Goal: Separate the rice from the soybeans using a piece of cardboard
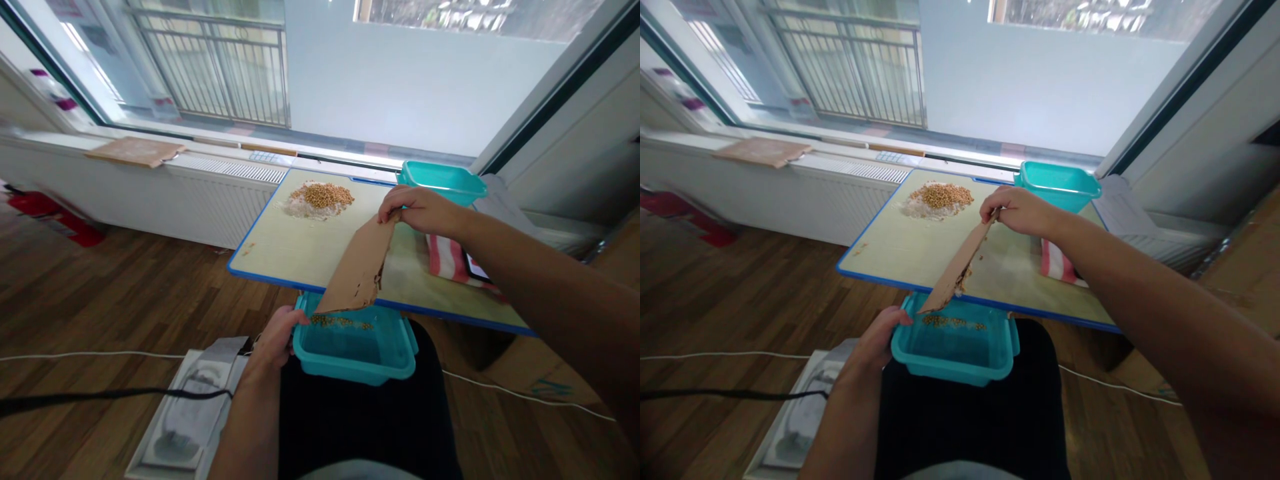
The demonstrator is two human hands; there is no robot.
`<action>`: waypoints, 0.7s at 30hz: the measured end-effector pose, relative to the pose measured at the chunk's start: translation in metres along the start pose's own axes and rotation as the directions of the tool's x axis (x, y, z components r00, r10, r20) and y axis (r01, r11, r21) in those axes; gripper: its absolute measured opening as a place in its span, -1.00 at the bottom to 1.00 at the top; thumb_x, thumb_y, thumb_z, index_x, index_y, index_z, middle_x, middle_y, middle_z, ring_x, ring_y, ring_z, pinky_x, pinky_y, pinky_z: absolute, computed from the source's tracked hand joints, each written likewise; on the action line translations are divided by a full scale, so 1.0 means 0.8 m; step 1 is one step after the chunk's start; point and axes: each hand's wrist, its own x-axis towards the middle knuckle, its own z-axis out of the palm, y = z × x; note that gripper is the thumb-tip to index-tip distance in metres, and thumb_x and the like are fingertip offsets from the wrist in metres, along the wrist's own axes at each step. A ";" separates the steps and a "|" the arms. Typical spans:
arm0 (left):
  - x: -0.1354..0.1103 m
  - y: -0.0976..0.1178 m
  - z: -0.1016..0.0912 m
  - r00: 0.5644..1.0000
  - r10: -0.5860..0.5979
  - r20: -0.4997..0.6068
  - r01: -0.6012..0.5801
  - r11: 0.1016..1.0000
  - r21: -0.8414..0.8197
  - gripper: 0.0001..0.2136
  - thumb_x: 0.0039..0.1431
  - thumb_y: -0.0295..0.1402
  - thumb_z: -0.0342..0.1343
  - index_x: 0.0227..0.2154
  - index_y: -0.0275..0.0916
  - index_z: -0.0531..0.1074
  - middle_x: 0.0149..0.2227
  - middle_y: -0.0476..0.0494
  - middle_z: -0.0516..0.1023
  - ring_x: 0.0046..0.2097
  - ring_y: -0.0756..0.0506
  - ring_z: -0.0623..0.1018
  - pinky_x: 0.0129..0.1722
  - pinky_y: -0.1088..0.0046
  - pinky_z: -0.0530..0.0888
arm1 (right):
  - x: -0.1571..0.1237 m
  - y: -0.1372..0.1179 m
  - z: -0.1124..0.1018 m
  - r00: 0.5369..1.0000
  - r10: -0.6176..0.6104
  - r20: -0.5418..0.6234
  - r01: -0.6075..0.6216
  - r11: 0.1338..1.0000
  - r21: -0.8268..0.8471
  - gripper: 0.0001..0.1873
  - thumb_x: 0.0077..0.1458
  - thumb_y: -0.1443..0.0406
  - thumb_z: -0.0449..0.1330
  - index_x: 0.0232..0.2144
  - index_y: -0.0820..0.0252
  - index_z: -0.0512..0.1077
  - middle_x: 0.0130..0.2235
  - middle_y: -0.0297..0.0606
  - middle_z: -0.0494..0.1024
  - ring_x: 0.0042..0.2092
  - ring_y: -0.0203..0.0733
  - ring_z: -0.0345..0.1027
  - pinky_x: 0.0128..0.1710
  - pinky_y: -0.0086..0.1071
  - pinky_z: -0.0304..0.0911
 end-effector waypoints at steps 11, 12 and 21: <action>0.005 -0.001 0.012 0.999 -0.028 0.021 0.028 0.999 0.022 -0.93 -0.28 -0.40 0.07 -0.66 -0.29 0.36 -0.77 0.06 0.25 -0.68 0.02 0.32 -0.65 0.52 0.24 | -0.007 0.001 -0.006 1.000 0.012 0.002 -0.012 0.998 0.060 -0.79 -0.14 0.36 0.00 -0.54 0.08 0.45 -0.39 -0.28 0.50 -0.21 -0.18 0.33 -0.11 -0.16 0.23; 0.005 -0.001 0.014 0.999 -0.028 0.031 0.027 0.999 0.024 -0.93 -0.28 -0.40 0.07 -0.66 -0.29 0.36 -0.77 0.05 0.25 -0.68 0.01 0.32 -0.64 0.51 0.24 | -0.008 0.001 -0.007 1.000 0.021 -0.001 -0.021 0.998 0.062 -0.79 -0.14 0.36 0.01 -0.54 0.09 0.44 -0.39 -0.28 0.50 -0.21 -0.18 0.33 -0.11 -0.17 0.23; 0.004 -0.002 0.016 0.999 -0.026 0.043 0.025 1.000 0.014 -0.91 -0.26 -0.40 0.08 -0.61 -0.31 0.41 -0.74 0.07 0.29 -0.73 0.07 0.20 -0.66 0.50 0.22 | -0.011 -0.004 -0.005 0.979 0.018 -0.202 -0.028 0.999 -0.044 -0.79 -0.07 0.37 -0.02 -0.49 0.08 0.41 -0.39 -0.30 0.47 -0.19 -0.18 0.31 -0.09 -0.16 0.21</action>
